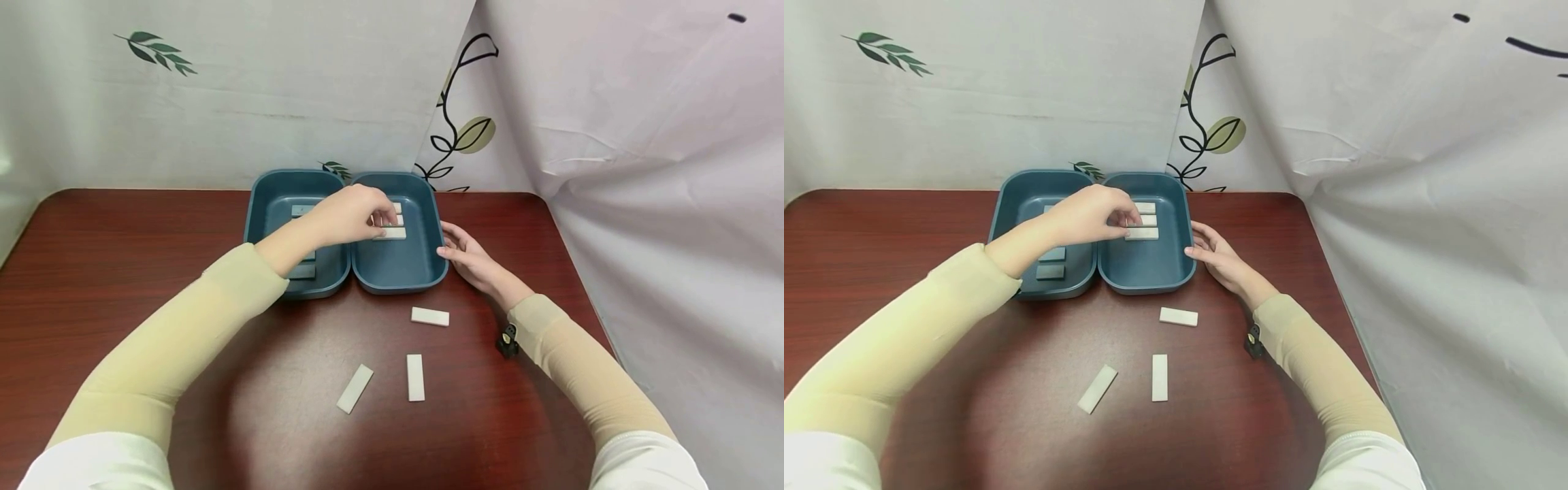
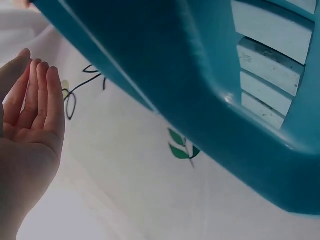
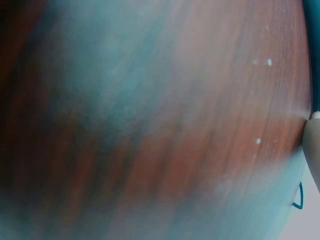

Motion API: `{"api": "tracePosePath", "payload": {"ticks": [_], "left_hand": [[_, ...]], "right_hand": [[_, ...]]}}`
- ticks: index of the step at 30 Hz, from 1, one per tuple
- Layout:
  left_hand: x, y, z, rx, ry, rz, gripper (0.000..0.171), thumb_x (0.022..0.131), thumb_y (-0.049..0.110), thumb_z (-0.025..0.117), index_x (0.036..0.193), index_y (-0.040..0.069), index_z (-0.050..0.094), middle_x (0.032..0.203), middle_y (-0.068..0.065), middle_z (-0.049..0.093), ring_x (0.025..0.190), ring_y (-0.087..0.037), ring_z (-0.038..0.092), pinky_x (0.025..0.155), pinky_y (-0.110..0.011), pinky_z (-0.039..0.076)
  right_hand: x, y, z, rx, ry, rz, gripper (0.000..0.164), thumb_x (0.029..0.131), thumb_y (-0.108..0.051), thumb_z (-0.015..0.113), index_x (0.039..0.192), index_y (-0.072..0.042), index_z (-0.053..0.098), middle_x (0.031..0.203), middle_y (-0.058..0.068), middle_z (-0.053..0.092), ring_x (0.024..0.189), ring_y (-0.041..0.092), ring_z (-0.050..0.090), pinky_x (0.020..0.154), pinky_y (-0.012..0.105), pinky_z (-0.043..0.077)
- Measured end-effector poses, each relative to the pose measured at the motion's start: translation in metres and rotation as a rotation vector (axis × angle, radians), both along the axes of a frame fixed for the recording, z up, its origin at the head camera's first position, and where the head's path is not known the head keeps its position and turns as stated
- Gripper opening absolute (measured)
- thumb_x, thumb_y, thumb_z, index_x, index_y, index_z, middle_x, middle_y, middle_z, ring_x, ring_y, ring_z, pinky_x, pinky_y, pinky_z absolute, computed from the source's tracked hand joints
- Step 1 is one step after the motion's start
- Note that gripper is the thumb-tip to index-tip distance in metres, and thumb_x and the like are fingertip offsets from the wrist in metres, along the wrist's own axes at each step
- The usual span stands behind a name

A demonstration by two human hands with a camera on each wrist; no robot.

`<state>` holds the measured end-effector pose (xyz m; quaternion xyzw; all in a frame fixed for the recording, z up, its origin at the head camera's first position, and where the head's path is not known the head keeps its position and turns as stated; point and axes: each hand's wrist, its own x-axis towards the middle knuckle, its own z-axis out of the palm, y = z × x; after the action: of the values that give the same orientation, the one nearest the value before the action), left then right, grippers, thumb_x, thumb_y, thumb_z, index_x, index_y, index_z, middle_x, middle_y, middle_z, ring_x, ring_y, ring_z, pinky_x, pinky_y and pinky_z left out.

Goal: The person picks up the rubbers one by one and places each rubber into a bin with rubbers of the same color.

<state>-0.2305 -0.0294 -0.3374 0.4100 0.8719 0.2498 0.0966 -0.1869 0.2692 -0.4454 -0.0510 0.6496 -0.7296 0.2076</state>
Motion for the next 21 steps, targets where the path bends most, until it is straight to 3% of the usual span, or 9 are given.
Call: {"api": "tracePosePath", "payload": {"ticks": [12,21], "left_hand": [[0.029,-0.016,0.006,0.04,0.009,-0.055,0.019,0.093,0.006,0.081,0.111,0.011,0.079,0.111,-0.004,0.077,0.095,-0.018,0.072,0.09,-0.036,0.061],[0.052,-0.026,-0.002,0.068,0.018,-0.071,0.021,0.092,0.008,0.083,0.112,0.01,0.079,0.11,-0.004,0.076,0.094,-0.016,0.071,0.088,-0.036,0.061]], "right_hand": [[0.0,-0.001,0.001,0.011,0.0,0.001,0.07,0.103,0.006,0.049,0.167,-0.003,0.022,0.14,-0.006,0.054,0.127,0.003,0.056,0.107,0.016,0.046],[0.0,-0.001,0.001,0.008,-0.003,-0.002,0.07,0.104,0.006,0.05,0.167,-0.003,0.022,0.139,-0.008,0.055,0.126,0.002,0.056,0.107,0.016,0.046]]}}
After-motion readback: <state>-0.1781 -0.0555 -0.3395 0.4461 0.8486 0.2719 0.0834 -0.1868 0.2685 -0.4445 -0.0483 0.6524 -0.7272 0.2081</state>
